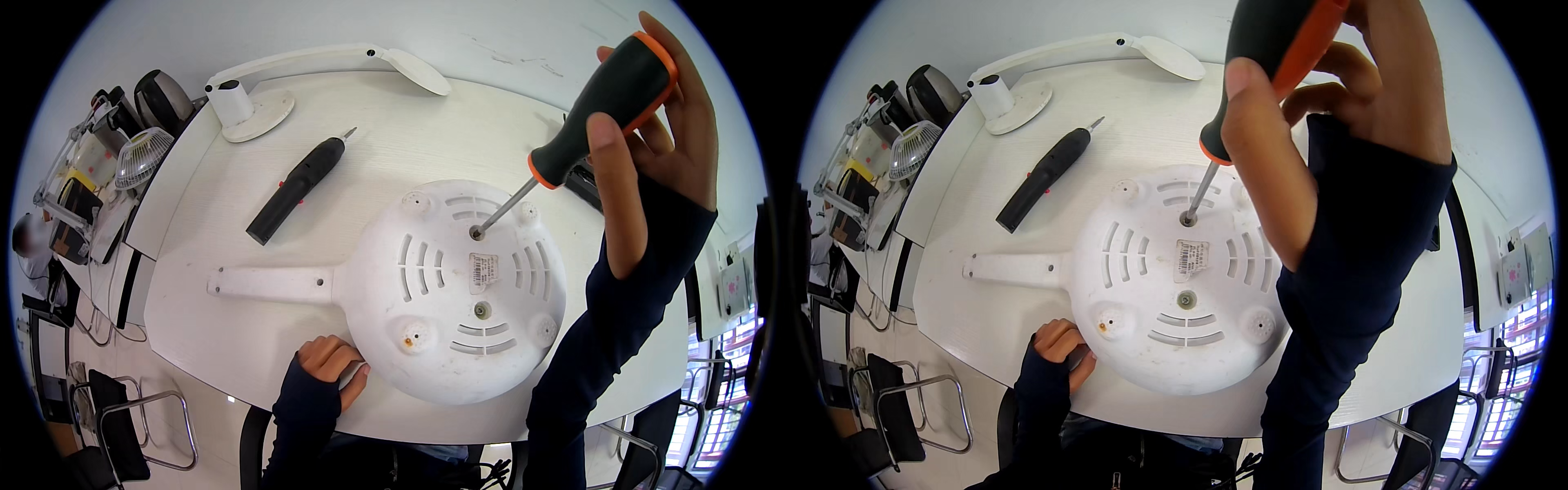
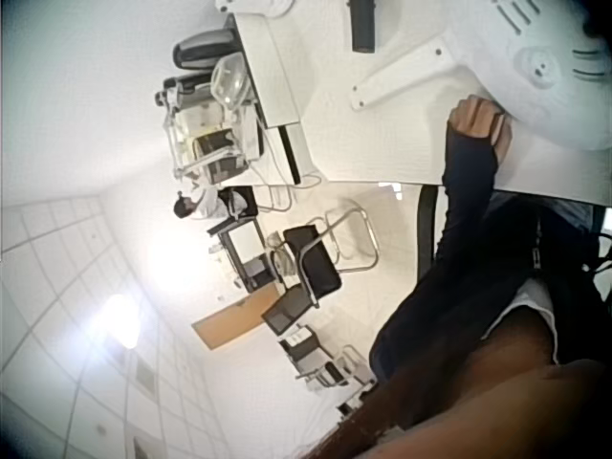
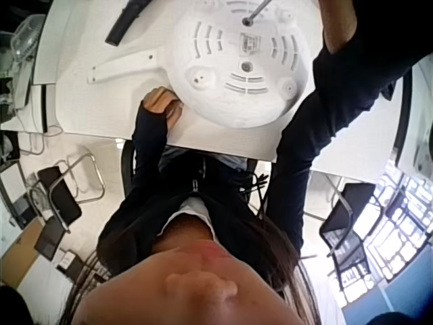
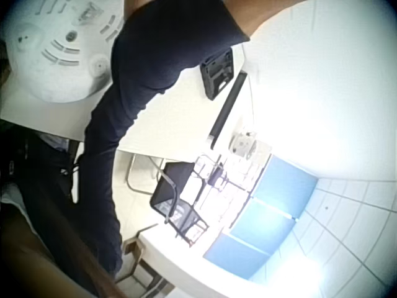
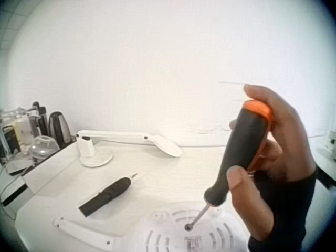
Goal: The person uses a screwdriver to tighten screws on the base of a white electric fan. They reposition the fan to access different screw locations and continue tightening until the base is secured.
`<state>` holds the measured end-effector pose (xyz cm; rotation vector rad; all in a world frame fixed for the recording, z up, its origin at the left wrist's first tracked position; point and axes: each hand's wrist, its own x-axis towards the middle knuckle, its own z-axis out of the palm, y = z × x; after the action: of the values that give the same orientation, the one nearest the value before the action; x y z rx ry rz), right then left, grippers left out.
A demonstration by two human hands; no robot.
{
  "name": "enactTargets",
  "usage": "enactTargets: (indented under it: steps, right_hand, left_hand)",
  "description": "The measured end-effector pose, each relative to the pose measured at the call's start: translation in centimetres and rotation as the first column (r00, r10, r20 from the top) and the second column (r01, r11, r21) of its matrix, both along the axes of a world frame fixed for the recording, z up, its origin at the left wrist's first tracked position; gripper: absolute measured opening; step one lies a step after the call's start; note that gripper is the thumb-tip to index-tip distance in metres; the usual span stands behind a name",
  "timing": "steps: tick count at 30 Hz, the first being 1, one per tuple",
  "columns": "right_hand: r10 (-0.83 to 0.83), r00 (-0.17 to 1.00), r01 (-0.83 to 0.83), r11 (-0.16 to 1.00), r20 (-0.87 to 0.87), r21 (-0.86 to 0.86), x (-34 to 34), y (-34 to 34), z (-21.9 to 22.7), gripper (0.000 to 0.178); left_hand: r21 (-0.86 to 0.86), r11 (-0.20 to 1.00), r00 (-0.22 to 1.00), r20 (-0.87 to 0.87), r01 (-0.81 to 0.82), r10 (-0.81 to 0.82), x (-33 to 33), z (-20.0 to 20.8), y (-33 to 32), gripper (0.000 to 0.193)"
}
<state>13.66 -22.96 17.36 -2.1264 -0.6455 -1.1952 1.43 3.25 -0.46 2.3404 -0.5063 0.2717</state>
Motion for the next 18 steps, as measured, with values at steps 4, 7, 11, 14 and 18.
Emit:
enactTargets:
  steps: [4, 7, 11, 14, 18]
  right_hand:
    - [-0.267, 0.962, 0.270, 0.960, 0.056, -0.078, -1.7, 5.7, 0.1, 0.076]
    - [-0.387, 0.915, 0.401, 0.902, 0.113, -0.159, -2.8, 7.6, 0.8, 0.073]
    - [-0.214, 0.934, 0.218, 0.976, 0.285, 0.019, -0.5, 5.1, -1.0, 0.071]
    - [-0.301, 0.939, 0.282, 0.951, 0.167, 0.128, -1.1, 6.9, -0.4, 0.069]
    - [-0.037, 0.978, -0.008, 0.976, 0.204, 0.218, -1.1, 7.0, -0.1, 0.070]
  left_hand:
    - [0.014, 1.000, 1.000, -0.012, -0.018, 0.018, -0.2, -0.1, 0.4, 0.014]
    - [0.016, 1.000, 1.000, -0.011, -0.019, 0.020, -0.3, 0.1, 0.5, 0.014]
    - [0.005, 1.000, 1.000, -0.010, -0.004, 0.004, -0.1, 0.1, 0.1, 0.014]
    - [0.020, 1.000, 1.000, -0.019, -0.017, 0.017, -0.3, 0.0, 0.4, 0.014]
    - [0.013, 1.000, 1.000, -0.012, -0.014, 0.014, -0.2, 0.0, 0.2, 0.014]
